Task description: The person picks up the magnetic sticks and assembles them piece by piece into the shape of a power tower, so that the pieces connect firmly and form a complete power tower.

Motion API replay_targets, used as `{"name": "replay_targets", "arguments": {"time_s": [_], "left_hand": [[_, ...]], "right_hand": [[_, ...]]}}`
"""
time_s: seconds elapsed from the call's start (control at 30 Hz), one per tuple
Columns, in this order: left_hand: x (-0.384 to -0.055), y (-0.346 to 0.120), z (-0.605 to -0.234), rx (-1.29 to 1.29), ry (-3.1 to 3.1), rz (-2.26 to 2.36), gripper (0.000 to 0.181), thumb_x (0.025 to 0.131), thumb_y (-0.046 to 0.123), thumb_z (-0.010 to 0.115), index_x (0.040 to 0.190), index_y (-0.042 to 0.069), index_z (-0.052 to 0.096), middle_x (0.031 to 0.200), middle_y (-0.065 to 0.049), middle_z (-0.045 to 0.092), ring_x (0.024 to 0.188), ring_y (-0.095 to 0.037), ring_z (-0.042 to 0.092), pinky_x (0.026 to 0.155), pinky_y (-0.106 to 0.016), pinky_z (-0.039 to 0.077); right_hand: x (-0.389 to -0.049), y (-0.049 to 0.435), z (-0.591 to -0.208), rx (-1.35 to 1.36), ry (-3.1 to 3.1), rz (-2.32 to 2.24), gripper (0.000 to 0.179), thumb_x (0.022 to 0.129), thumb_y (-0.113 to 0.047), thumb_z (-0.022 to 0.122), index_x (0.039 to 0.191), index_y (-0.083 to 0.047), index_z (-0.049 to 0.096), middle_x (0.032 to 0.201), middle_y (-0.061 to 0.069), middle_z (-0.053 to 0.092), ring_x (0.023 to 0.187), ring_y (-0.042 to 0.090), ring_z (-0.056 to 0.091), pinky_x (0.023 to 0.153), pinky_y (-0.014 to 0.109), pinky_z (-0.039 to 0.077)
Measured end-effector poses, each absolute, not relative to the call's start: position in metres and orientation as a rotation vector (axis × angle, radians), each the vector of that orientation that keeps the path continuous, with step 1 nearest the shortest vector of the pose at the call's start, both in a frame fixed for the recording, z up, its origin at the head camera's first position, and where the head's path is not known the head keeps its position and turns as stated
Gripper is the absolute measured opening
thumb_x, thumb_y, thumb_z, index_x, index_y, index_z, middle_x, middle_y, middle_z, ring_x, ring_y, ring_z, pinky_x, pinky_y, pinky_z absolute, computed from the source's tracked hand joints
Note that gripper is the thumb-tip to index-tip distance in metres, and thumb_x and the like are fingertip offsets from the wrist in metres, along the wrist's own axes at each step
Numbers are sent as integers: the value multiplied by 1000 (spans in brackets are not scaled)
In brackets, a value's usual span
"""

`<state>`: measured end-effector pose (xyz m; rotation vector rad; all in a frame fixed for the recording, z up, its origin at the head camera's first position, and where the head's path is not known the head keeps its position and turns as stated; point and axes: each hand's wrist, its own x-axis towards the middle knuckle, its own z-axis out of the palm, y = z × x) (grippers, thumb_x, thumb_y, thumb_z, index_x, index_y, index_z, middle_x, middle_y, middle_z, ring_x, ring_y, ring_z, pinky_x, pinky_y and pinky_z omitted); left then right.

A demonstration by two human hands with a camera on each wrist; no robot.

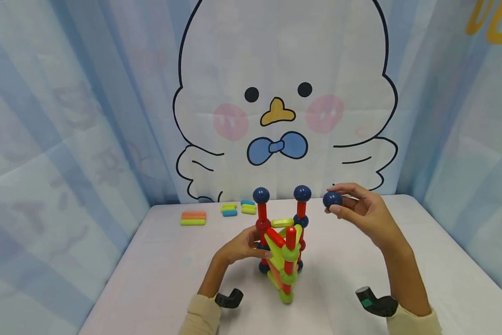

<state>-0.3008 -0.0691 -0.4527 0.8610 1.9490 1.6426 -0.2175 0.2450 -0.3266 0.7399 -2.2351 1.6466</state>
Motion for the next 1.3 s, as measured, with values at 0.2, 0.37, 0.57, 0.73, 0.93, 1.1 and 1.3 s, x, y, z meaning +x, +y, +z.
{"name": "replay_targets", "arguments": {"time_s": [0.2, 0.37, 0.57, 0.73, 0.93, 1.1, 1.3], "left_hand": [[-302, -71, -453, 872, 1943, 1626, 62, 84, 11, 73, 140, 9, 44, 134, -14, 59, 121, -27, 58, 97, -42, 52], [-302, -69, -454, 867, 1956, 1613, 63, 83, 16, 75, 139, 12, 46, 134, -9, 61, 122, -25, 58, 97, -41, 52], [-302, -69, -454, 874, 1943, 1605, 69, 83, 17, 75, 143, 7, 41, 136, -5, 60, 125, -23, 57, 98, -40, 52], [-302, -70, -454, 881, 1946, 1607, 67, 83, 17, 75, 142, 9, 43, 135, -5, 61, 123, -22, 58, 98, -39, 52], [-302, -71, -452, 886, 1963, 1606, 62, 83, 18, 75, 138, 15, 47, 132, -6, 62, 120, -22, 60, 97, -40, 52], [-303, -74, -453, 914, 1969, 1575, 63, 84, 19, 75, 140, 15, 45, 133, -7, 61, 120, -23, 60, 96, -39, 53], [-308, -86, -450, 923, 2005, 1504, 68, 84, 21, 74, 143, 17, 42, 134, -6, 57, 116, -22, 58, 94, -37, 53]], "right_hand": [[-201, 205, -322, 897, -2217, 1578, 38, 86, 3, 69, 123, -2, 60, 107, -6, 66, 84, 14, 68, 76, 25, 59], [-198, 185, -325, 1016, -2195, 1542, 39, 85, 4, 70, 123, -3, 60, 101, 3, 66, 80, 14, 66, 74, 26, 59], [-197, 177, -329, 1067, -2185, 1538, 38, 86, 3, 70, 122, -5, 61, 96, 7, 66, 76, 14, 65, 72, 27, 59], [-197, 176, -330, 1065, -2180, 1549, 38, 87, 4, 68, 123, -4, 61, 97, 7, 66, 76, 15, 66, 73, 27, 59], [-196, 176, -329, 1044, -2200, 1555, 38, 88, 3, 68, 124, -4, 60, 98, 9, 65, 76, 16, 66, 74, 27, 59], [-194, 180, -330, 1011, -2169, 1568, 38, 89, 4, 64, 127, -4, 58, 108, 6, 65, 73, 14, 65, 72, 26, 59], [-201, 191, -334, 792, -2045, 1587, 23, 95, 4, 56, 116, 0, 63, 101, 3, 67, 62, 15, 57, 66, 21, 55]]}}
